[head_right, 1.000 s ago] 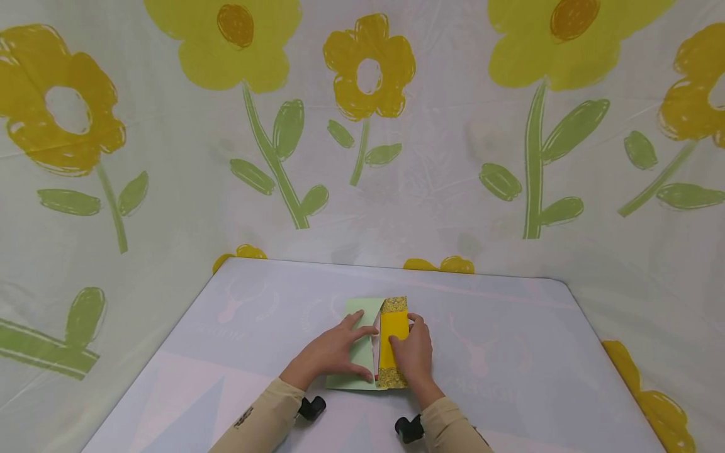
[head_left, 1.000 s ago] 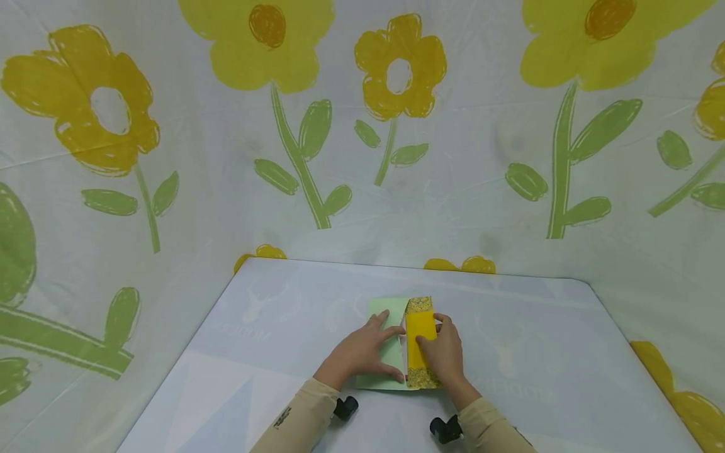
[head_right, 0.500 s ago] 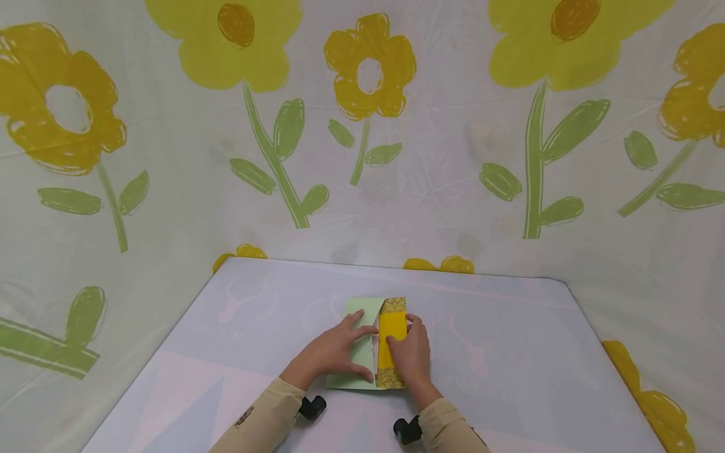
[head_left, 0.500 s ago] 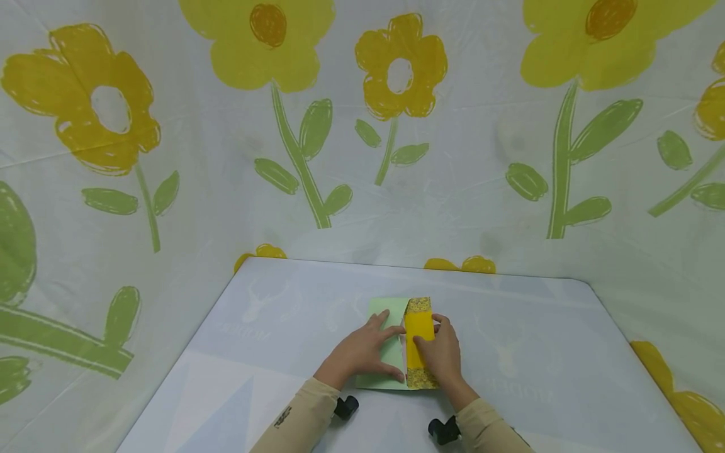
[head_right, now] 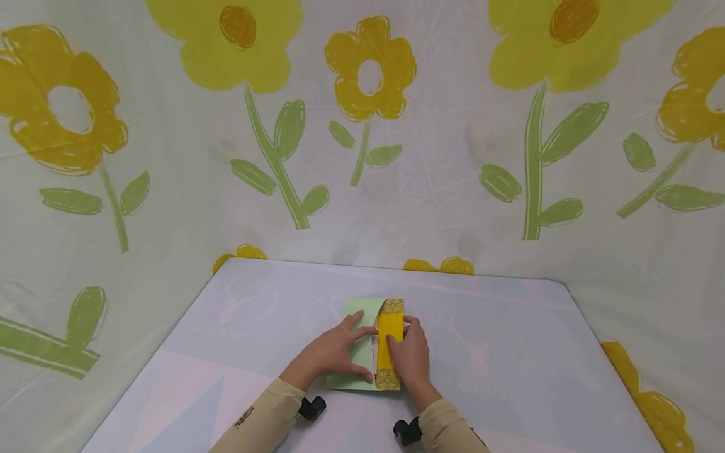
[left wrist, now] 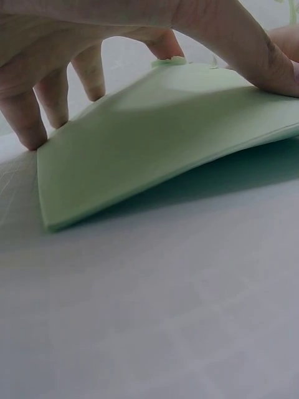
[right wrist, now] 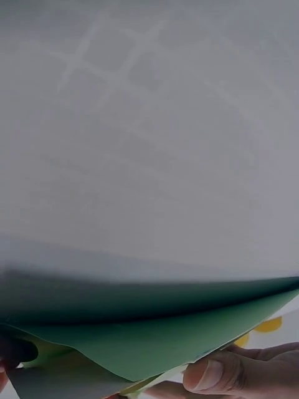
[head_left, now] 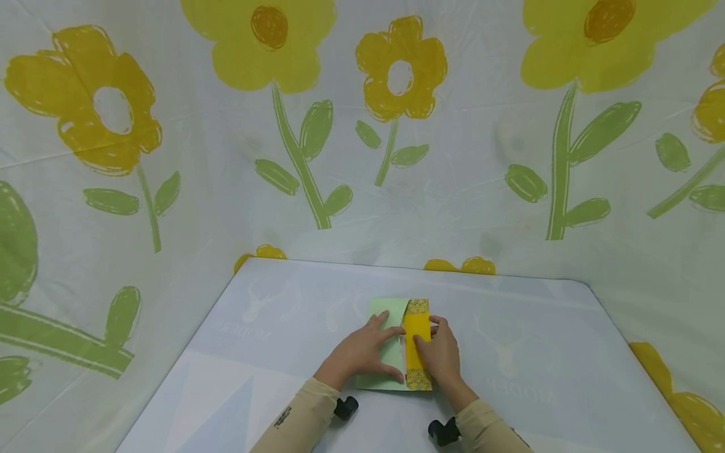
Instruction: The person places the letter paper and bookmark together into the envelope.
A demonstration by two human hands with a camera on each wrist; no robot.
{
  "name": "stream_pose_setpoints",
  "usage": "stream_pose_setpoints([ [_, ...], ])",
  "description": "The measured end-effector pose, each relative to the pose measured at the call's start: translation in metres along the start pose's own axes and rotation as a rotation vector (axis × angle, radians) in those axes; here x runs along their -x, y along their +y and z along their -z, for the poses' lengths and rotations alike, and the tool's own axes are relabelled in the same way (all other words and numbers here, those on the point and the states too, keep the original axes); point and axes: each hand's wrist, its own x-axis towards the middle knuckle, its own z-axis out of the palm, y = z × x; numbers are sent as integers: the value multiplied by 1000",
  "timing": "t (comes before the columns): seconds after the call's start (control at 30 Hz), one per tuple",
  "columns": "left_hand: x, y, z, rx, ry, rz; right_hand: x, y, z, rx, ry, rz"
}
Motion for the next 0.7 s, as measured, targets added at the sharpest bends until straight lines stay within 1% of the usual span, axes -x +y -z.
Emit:
stream_pose_setpoints([
  [0.27,1,1,1,1,-10,13,0,2,4,1,7,17],
  [0.7,0,0,0,4,-3,-1,1,0,5,22,13,25],
])
